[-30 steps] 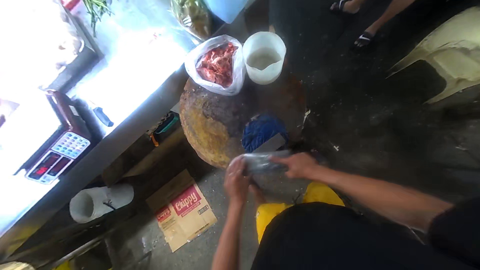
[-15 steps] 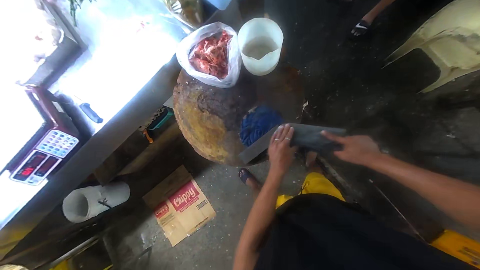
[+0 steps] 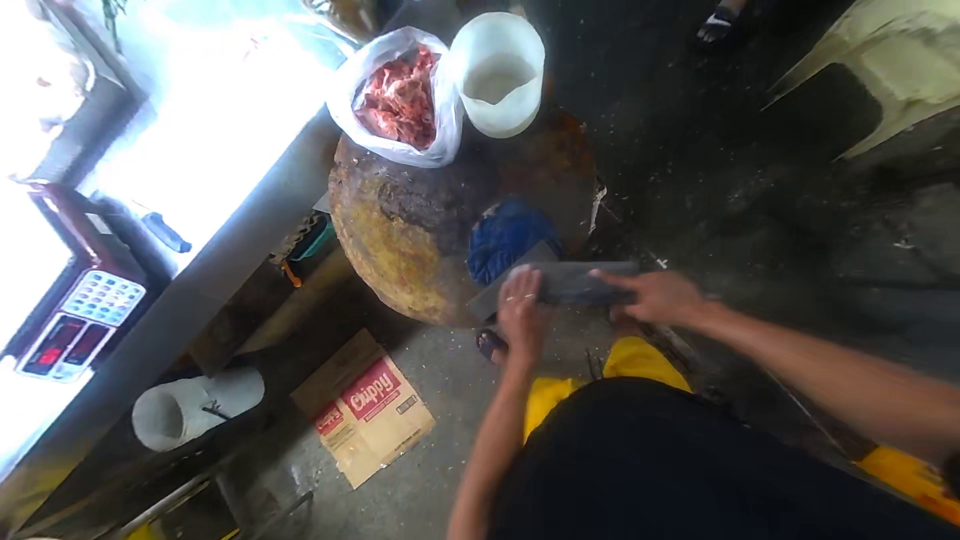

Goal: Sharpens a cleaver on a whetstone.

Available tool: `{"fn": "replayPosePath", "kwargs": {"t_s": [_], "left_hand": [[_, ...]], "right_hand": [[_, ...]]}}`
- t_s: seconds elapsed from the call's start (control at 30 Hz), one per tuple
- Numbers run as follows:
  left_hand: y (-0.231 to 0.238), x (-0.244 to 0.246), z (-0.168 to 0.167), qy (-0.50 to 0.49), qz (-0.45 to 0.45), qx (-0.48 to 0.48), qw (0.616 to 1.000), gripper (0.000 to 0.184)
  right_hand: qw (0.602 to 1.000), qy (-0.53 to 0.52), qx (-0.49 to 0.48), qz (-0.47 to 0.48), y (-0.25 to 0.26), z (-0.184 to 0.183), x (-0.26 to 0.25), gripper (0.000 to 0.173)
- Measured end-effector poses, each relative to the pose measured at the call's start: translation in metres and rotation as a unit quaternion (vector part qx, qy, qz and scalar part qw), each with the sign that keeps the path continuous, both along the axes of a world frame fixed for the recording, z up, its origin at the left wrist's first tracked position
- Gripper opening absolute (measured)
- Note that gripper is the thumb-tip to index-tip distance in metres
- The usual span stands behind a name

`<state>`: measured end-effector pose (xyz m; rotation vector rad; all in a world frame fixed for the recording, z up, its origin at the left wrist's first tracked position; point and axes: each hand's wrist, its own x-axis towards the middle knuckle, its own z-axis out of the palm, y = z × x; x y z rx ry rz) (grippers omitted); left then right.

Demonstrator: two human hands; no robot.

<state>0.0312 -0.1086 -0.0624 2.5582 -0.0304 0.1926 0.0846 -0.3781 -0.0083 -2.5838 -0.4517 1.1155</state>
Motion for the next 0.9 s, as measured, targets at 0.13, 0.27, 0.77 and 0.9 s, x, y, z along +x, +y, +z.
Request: {"fn": "replayPosePath", "kwargs": {"t_s": [0.13, 0.27, 0.77, 0.9], "left_hand": [[-0.017, 0.020, -0.009, 0.016, -0.046, -0.003, 0.999, 0.060], [0.152, -0.064, 0.006, 0.075, 0.099, 0.082, 0.989, 0.058], [-0.003, 0.013, -0.001, 0.045, -0.055, 0.005, 0.997, 0.058], [0.162, -0.059, 0.020, 0.098, 0.086, 0.086, 0.988, 0.054]], "right_hand": [[0.997, -0.029, -0.065, -0.003, -0.022, -0.003, 0.010, 0.082], [0.993, 0.037, 0.076, 0.087, 0.154, -0.034, -0.012, 0.086], [0.998, 0.013, -0.063, -0.016, -0.006, 0.008, 0.001, 0.080], [0.991, 0.062, 0.068, 0.098, 0.165, -0.019, -0.008, 0.085]]}}
